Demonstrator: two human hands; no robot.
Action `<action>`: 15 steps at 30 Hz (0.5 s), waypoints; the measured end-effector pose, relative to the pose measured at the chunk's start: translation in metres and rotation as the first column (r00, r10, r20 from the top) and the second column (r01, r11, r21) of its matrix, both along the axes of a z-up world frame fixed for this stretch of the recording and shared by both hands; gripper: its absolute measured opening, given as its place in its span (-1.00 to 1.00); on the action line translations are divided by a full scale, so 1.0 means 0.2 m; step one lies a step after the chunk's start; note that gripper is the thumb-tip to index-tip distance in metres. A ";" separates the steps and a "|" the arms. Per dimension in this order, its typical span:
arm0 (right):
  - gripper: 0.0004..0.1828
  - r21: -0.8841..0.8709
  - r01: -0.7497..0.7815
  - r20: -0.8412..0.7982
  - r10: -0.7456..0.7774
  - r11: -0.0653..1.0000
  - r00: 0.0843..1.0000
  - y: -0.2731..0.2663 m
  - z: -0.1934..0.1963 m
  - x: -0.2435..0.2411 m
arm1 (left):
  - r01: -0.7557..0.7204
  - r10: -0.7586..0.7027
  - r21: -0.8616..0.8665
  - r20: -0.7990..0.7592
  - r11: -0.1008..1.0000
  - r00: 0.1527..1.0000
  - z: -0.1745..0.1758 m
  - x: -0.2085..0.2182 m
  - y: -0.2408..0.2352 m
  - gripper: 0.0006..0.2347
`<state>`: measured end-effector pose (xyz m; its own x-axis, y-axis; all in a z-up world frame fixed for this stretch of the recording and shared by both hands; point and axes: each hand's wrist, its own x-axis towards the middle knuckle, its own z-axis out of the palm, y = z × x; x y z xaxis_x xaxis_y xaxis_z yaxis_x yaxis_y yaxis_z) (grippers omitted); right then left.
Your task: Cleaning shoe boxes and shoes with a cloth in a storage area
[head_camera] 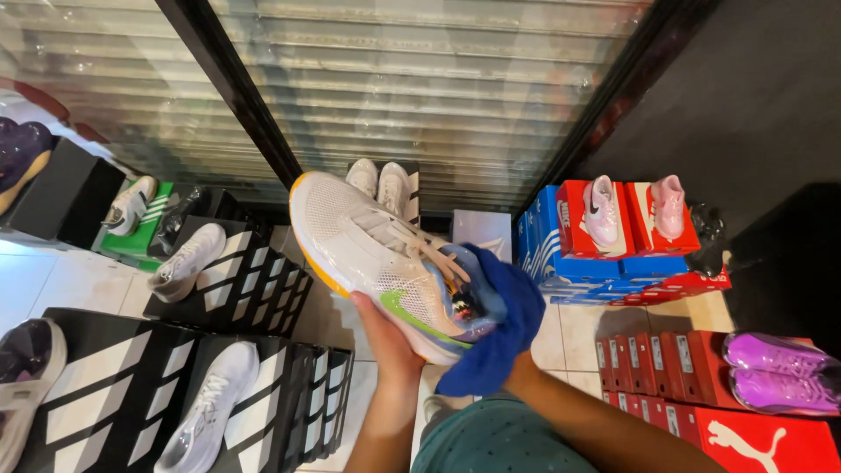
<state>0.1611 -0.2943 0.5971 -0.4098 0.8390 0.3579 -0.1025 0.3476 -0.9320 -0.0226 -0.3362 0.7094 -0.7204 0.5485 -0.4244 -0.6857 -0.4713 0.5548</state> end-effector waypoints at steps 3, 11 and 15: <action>0.00 -0.124 -0.042 0.071 0.051 0.991 0.996 0.07 0.02 0.02 | 0.074 -0.076 0.059 0.038 0.996 0.996 -0.10 -0.01 -0.01 -0.18; -0.05 -0.487 -0.100 0.227 0.236 0.867 0.945 0.55 0.23 -0.27 | 0.359 -0.590 -0.494 -0.471 0.792 0.655 -0.63 -0.04 -0.10 -0.64; -0.16 0.095 -0.086 0.375 0.044 0.992 0.926 0.36 0.48 -0.33 | 0.332 -0.484 -0.352 -0.640 0.875 0.596 -0.40 0.00 -0.08 -0.66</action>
<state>0.0958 -0.2222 0.6925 -0.5833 0.7709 0.2559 0.2184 0.4523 -0.8647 -0.0229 -0.3524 0.6296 -0.5578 0.8297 -0.0215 -0.1597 -0.0819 0.9838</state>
